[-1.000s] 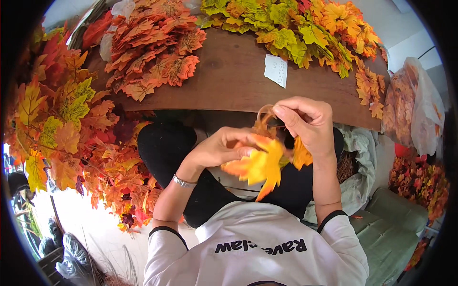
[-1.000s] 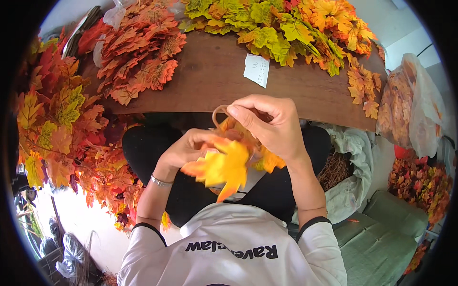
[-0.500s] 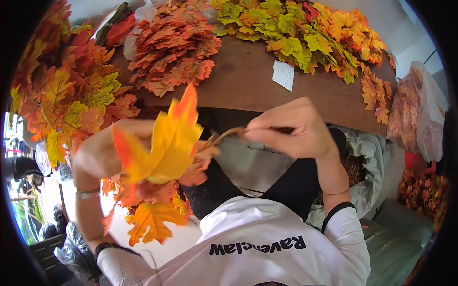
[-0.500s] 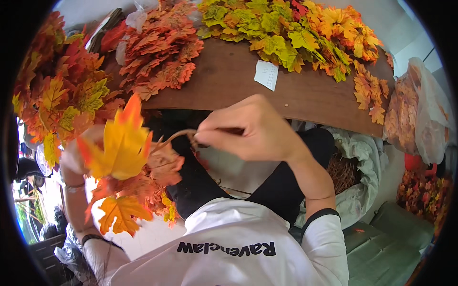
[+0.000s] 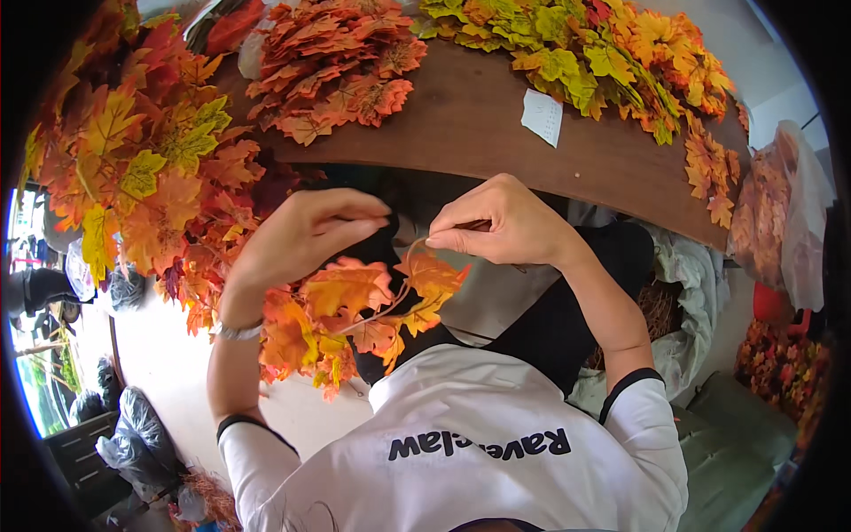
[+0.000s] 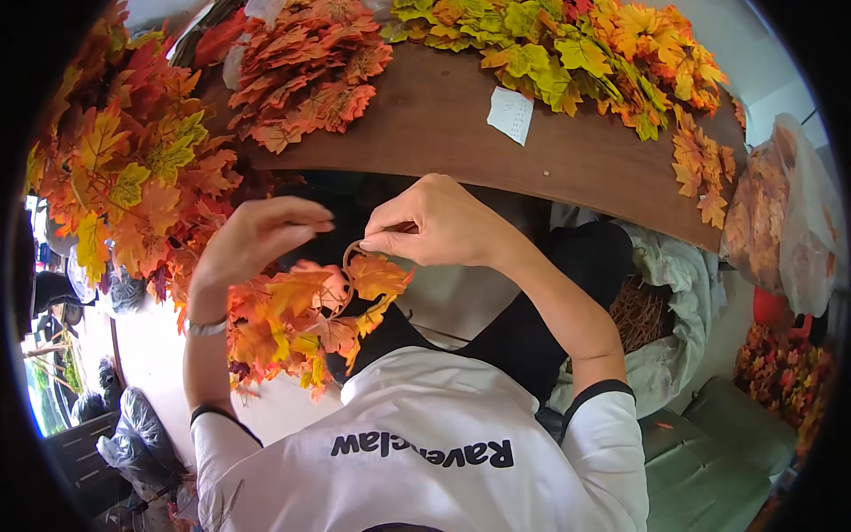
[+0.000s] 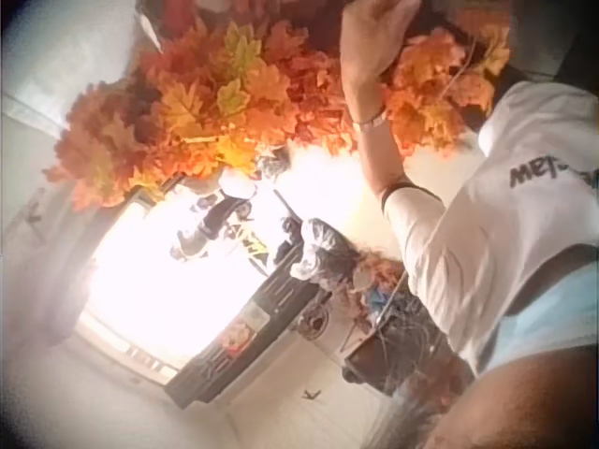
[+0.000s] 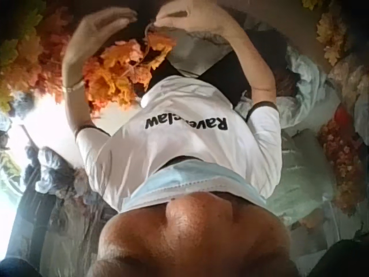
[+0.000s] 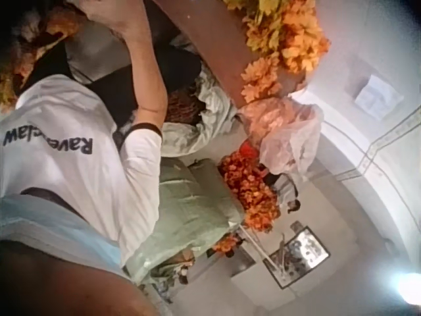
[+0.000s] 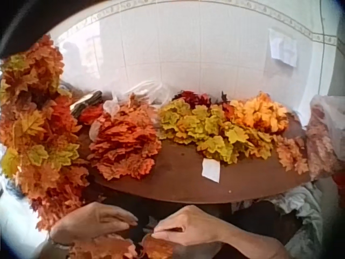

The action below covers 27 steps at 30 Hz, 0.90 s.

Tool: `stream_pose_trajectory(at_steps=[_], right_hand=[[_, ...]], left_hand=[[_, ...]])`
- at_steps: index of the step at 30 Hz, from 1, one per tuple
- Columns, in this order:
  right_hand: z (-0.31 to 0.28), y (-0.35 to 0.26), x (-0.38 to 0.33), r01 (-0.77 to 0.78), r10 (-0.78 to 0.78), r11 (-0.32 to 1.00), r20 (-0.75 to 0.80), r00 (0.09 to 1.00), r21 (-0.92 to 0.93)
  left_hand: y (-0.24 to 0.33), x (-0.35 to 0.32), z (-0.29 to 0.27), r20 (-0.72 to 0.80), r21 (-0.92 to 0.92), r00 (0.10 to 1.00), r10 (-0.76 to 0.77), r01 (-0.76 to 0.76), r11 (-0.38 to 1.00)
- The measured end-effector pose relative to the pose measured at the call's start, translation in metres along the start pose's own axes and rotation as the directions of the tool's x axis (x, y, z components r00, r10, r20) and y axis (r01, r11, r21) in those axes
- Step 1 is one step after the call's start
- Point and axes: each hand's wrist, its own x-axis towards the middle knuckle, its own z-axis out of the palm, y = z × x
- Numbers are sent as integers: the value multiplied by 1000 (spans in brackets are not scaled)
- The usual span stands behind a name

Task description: Attaching artificial autumn leaves to a vine-like branch.

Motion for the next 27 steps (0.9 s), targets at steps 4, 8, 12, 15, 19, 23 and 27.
stream_pose_trajectory(at_steps=[4,8,12,15,19,23,27], right_hand=[[-6,10,-10,-70,70,997,-22,997,-23],[-13,29,-17,-105,106,994,-13,994,20],[-27,47,-25,-59,61,997,-49,997,43],[-34,59,-36,-195,200,960,-2,980,202],[-37,68,-39,-225,235,886,26,972,405],[-44,80,-38,-178,178,910,35,983,374],[-61,80,-17,-134,96,942,135,986,308]], left_hand=[[-15,52,21,326,-296,945,-4,106,949],[-30,81,30,451,-451,892,-29,256,855],[-56,103,55,495,-705,866,74,351,617],[-57,113,68,583,-682,804,117,406,608],[-61,123,84,599,-709,780,182,410,574],[-62,121,76,577,-718,796,182,388,578],[-64,116,75,519,-751,830,204,329,573]])
